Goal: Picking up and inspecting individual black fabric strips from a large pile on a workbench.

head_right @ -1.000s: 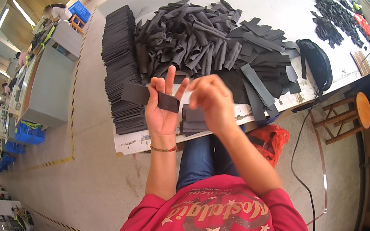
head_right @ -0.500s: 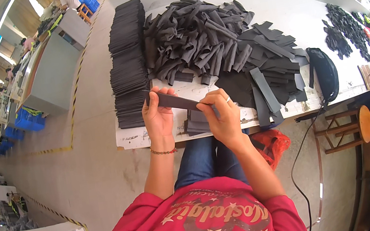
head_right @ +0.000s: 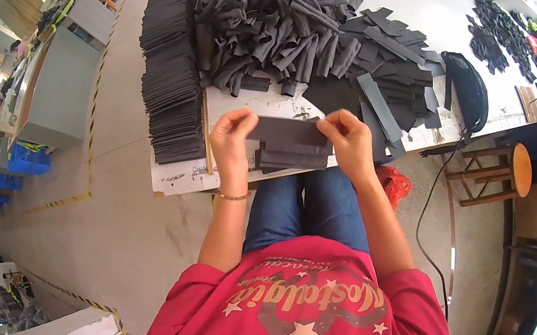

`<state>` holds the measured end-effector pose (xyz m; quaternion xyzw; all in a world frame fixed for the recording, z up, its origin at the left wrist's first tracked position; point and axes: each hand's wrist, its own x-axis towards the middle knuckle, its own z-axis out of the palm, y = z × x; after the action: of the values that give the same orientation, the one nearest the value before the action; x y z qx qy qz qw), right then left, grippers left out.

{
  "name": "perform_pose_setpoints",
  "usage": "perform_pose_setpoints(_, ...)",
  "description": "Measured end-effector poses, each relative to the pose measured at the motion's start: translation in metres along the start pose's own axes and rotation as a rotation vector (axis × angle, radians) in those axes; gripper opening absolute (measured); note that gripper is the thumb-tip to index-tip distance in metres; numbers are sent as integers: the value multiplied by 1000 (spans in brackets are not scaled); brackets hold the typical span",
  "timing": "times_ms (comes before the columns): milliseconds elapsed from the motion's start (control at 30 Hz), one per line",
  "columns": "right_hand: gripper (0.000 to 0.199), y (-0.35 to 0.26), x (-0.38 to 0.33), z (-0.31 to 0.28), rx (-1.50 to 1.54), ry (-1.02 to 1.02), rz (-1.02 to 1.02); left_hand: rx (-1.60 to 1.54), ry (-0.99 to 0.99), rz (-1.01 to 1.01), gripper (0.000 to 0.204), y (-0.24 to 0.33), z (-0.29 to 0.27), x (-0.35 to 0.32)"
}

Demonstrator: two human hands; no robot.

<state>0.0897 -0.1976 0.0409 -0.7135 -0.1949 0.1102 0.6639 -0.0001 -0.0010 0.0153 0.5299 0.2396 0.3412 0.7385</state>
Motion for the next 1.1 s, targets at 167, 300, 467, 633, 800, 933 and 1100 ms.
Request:
perform_pose_setpoints(167,12,60,-14,-11,-180,110,112,525,-17,185,18,-55,-6,-16)
perform_pose_setpoints(300,12,72,-13,4,-447,205,-24,911,-66,302,38,-54,-2,-14)
perform_pose_setpoints(467,15,74,-8,10,-420,218,4,1053,-561,593,58,-44,-9,2)
perform_pose_setpoints(633,14,66,15,16,-445,165,-44,1070,-659,413,56,-44,-9,23)
perform_pose_setpoints(800,14,91,38,13,-448,78,-179,1109,-591,308,56,-50,-3,17)
perform_pose_setpoints(933,12,88,40,13,-492,24,-192,1084,-287,605,57,-41,7,-13)
perform_pose_setpoints(1100,13,80,38,11,-526,-48,-114,1134,-456,676,40,-61,-8,-62)
